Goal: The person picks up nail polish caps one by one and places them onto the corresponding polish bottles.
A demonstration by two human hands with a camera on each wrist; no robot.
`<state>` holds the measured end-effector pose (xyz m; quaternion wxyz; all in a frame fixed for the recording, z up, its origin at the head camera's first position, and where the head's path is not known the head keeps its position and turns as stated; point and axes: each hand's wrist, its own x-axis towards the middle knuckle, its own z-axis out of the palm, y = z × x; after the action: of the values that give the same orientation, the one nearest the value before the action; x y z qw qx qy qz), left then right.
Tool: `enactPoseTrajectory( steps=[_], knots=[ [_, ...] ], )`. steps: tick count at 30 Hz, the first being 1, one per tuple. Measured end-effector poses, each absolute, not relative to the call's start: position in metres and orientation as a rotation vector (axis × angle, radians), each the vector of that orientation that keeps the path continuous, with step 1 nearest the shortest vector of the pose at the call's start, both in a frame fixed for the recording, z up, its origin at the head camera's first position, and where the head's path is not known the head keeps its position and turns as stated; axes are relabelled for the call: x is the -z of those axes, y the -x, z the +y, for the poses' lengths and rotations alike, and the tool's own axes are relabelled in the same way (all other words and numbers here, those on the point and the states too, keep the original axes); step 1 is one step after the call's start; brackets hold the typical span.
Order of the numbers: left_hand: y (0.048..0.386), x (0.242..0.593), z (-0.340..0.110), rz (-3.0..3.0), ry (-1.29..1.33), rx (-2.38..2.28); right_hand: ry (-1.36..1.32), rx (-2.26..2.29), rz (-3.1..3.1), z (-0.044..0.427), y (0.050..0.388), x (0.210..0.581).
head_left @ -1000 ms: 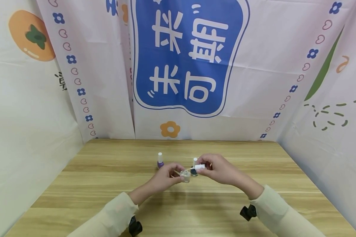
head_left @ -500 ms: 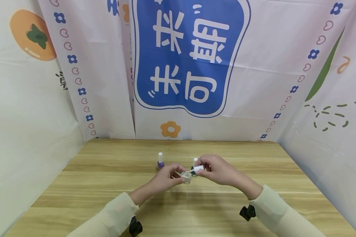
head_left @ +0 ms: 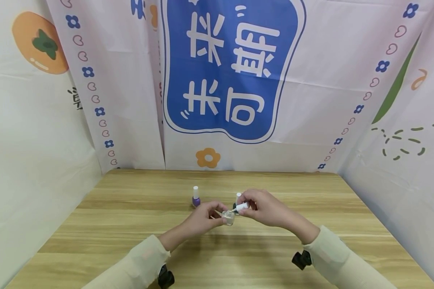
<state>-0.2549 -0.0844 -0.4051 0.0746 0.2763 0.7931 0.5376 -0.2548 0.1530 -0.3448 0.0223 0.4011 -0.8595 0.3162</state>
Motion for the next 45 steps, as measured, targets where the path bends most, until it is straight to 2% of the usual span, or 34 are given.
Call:
enactPoseTrajectory(
  steps=[45],
  knots=[
    [0.251, 0.405, -0.075, 2.354, -0.810, -1.625, -1.194, -1.265, -2.680, 0.142, 0.260, 0.361]
  ],
)
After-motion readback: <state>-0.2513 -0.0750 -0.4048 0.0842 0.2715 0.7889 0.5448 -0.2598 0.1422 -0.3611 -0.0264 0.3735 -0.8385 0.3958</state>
